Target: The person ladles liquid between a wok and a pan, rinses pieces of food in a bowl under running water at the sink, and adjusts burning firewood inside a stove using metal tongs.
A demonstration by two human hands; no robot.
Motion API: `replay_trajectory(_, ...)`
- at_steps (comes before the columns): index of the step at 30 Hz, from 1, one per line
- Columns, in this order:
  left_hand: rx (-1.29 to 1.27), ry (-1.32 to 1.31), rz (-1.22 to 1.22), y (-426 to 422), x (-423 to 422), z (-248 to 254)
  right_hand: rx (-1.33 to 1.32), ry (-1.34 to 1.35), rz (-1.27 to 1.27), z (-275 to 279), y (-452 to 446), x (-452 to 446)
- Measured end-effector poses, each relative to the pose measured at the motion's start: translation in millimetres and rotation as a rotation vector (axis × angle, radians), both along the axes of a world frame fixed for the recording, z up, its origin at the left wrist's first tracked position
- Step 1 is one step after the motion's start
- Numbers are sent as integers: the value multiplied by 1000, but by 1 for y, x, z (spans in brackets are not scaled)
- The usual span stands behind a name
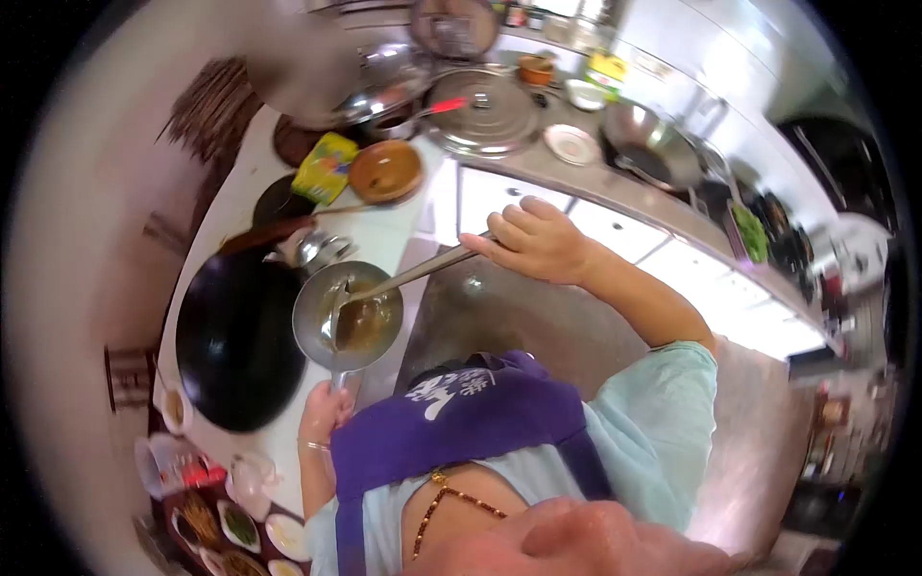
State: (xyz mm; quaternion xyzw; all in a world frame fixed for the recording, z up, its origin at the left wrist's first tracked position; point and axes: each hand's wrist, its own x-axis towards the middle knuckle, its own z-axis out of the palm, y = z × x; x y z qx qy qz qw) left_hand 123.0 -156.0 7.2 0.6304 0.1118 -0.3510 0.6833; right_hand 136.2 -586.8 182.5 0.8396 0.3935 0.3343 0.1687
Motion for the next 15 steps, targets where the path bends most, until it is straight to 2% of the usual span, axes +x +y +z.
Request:
replay_trajectory(2,23,-61,-128,-32,20,-18,109,138,-187,-16,-38,-27)
replay_trajectory(5,23,-101,-245,-106,32,-3,112,589,-626,-38,-97,-76)
replay_trajectory(6,14,-64,-266,-141,31,18,212,773,-714,-42,-133,-91)
replay_trajectory(9,-31,3,-361,-228,44,35,470,1018,-779,-79,-200,-144)
replay_trajectory(10,-34,16,-398,-256,49,35,592,922,-763,-85,-216,-163)
replay_trajectory(13,-61,46,-528,-337,58,32,731,834,-877,-84,-254,-218)
replay_trajectory(15,-114,84,-609,-393,65,38,950,759,-886,-82,-276,-256)
